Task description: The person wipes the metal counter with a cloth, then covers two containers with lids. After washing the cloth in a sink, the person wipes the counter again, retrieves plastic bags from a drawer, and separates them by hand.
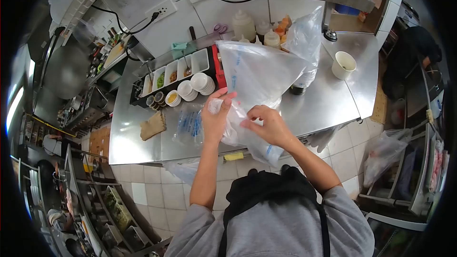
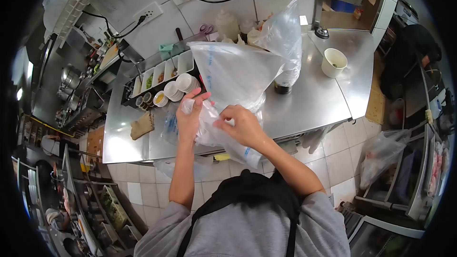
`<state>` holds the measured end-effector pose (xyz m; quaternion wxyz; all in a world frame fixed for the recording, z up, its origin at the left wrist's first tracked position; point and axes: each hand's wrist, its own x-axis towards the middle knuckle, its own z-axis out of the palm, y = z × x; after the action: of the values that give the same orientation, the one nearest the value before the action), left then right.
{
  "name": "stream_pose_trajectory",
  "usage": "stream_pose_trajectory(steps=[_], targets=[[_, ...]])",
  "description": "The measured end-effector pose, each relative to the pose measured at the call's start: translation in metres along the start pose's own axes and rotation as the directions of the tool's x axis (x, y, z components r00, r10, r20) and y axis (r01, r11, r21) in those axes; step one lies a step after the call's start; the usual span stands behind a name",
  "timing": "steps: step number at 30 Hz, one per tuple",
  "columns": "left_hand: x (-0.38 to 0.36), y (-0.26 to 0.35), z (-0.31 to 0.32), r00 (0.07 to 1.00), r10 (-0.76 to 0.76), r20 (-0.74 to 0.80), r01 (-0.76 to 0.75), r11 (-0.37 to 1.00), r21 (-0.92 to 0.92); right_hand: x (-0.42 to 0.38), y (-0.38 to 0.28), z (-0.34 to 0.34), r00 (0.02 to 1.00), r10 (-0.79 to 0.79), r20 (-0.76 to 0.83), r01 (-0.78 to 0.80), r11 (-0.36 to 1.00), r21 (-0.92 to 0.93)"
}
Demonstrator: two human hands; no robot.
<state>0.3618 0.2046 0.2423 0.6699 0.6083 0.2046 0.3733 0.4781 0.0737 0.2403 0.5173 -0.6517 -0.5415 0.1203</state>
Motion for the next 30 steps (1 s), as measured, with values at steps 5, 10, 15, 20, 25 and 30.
stream_pose_trajectory(steps=[5,10,15,20,25,30], targets=[[-0.009,0.009,-0.013,0.994,-0.007,0.111,-0.025,0.959,0.281,0.019,0.019,-0.019,0.976,-0.047,-0.212,-0.003,0.973,-0.230],[-0.008,0.014,-0.021,0.947,-0.315,0.068,0.278,0.906,0.319,0.029,0.011,-0.025,0.963,0.108,-0.247,-0.101,0.994,0.040],[-0.010,0.013,-0.036,0.954,-0.294,0.060,0.285,0.950,0.130,0.029,0.017,-0.020,0.962,0.022,-0.274,0.014,0.992,0.128],[-0.021,0.011,-0.039,0.944,-0.331,-0.005,0.331,0.944,0.003,0.039,-0.001,0.005,0.987,0.022,-0.159,-0.008,0.996,0.088],[-0.042,0.022,-0.054,0.981,-0.167,0.103,0.154,0.980,0.125,0.048,0.024,0.012,0.938,0.007,-0.346,0.042,0.990,0.133],[-0.058,-0.008,-0.081,0.983,-0.182,0.014,0.182,0.979,-0.086,0.052,0.009,-0.014,0.793,-0.113,-0.598,0.201,0.976,0.081]])
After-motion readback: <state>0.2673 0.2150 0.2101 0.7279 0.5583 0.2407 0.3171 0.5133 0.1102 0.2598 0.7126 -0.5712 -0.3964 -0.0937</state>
